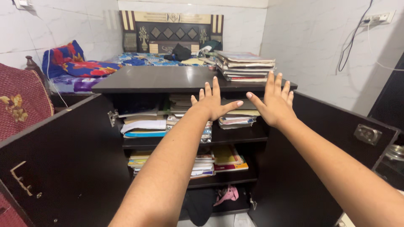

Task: The person repeatedly takes books and notebooks from a lower shelf of a dark cabinet and places them on top of the cabinet, building a growing stack. The person handles items one at a time, aligning them as they are added to the pile.

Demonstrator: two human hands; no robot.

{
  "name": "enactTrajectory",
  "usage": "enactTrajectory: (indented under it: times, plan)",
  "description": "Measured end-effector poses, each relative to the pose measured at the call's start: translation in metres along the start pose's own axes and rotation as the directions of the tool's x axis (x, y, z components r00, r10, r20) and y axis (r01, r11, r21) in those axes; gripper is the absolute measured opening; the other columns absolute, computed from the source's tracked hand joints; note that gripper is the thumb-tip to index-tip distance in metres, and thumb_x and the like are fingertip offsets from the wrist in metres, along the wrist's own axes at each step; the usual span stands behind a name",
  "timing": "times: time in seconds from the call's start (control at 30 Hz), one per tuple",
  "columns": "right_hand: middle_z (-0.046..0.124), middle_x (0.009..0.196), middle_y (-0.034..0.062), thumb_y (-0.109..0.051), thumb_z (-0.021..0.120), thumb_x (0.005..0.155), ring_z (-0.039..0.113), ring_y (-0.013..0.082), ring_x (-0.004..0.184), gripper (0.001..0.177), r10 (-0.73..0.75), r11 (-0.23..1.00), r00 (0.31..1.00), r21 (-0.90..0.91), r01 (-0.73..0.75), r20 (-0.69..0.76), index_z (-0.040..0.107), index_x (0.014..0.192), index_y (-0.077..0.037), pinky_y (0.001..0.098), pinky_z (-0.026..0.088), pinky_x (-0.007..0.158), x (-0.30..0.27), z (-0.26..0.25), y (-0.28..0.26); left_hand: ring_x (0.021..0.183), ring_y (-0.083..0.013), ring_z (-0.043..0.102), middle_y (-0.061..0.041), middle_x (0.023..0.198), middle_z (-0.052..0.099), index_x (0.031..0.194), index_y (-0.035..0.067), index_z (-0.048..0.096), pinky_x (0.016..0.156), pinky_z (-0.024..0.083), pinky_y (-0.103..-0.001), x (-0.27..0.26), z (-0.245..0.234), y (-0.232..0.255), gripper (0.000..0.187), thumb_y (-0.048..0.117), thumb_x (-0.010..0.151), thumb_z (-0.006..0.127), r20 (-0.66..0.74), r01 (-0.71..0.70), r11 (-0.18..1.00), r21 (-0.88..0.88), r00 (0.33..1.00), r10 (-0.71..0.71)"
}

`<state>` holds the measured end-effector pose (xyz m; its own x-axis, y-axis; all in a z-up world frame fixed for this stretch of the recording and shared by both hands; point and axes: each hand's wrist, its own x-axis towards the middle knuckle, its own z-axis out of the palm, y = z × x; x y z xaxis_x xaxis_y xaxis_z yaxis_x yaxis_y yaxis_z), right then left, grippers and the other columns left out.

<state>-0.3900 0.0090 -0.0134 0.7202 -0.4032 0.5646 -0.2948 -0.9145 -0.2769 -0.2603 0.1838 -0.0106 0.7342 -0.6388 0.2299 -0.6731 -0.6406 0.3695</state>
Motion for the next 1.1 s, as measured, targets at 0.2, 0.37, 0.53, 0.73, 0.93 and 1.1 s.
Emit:
enactTrajectory:
  times: [0.2,0.37,0.53,0.73,0.93,1.1]
  plan:
    - [-0.005,0.168,0.027,-0.07,0.046,0.091,-0.006,0.0529,0.153,0.107,0.019,1.0,0.999,0.009,-0.019,0.047,-0.003,0.162,-0.008,0.064,0.005,0.121,-0.012,0.029,0.015,0.158,-0.0396,0.002,-0.02,0.171,-0.006,0.161,0.017,-0.021,0.122,0.004,-0.065,0.005,0.035,-0.007,0.14,0.094,0.069,0.051,0.045,0.004,1.0,-0.021,0.999,-0.003]
    - [-0.005,0.168,0.0274,-0.07,0.045,0.093,-0.006,0.0531,0.152,0.106,0.037,0.999,0.995,-0.012,-0.036,0.094,-0.004,0.162,-0.008,0.0645,0.004,0.121,-0.014,0.053,0.027,0.158,-0.0398,0.003,-0.019,0.171,-0.006,0.162,0.018,-0.02,0.122,0.005,-0.065,0.012,0.059,-0.014,0.138,0.094,0.07,0.05,0.078,0.014,1.0,0.004,0.997,-0.014]
    - [-0.003,0.168,0.0277,-0.07,0.044,0.094,-0.004,0.0534,0.153,0.104,0.031,0.999,0.994,-0.019,-0.029,0.109,-0.003,0.163,-0.008,0.065,0.006,0.12,-0.015,0.081,0.039,0.157,-0.0395,0.004,-0.019,0.171,-0.006,0.161,0.018,-0.02,0.122,0.006,-0.064,0.021,0.083,-0.027,0.137,0.094,0.07,0.049,0.12,0.027,1.0,0.006,0.992,-0.027]
    - [-0.002,0.169,0.0256,-0.07,0.046,0.092,-0.002,0.052,0.153,0.106,0.057,0.998,0.987,0.0,-0.057,0.15,-0.001,0.163,-0.008,0.0641,0.007,0.121,-0.024,0.128,0.055,0.158,-0.0385,0.003,-0.018,0.171,-0.007,0.162,0.019,-0.018,0.122,0.004,-0.064,0.031,0.122,-0.044,0.136,0.093,0.071,0.05,0.162,0.047,0.999,-0.007,0.986,-0.046]
    - [-0.002,0.169,0.0253,-0.07,0.046,0.092,-0.003,0.0518,0.153,0.105,0.069,0.998,0.973,-0.008,-0.069,0.219,0.0,0.163,-0.008,0.0629,0.006,0.121,-0.035,0.184,0.074,0.157,-0.0382,0.005,-0.017,0.172,-0.008,0.163,0.02,-0.014,0.122,0.006,-0.064,0.047,0.174,-0.071,0.132,0.091,0.073,0.051,0.156,0.049,0.999,-0.007,0.987,-0.048]
    - [-0.003,0.169,0.0246,-0.07,0.047,0.091,-0.003,0.0511,0.153,0.106,0.084,0.996,0.955,0.017,-0.092,0.285,0.0,0.162,-0.008,0.0618,0.006,0.121,-0.039,0.241,0.086,0.157,-0.0388,0.004,-0.017,0.171,-0.007,0.163,0.02,-0.013,0.122,0.004,-0.062,0.059,0.229,-0.105,0.127,0.088,0.078,0.052,0.167,0.059,0.998,0.02,0.984,-0.061]
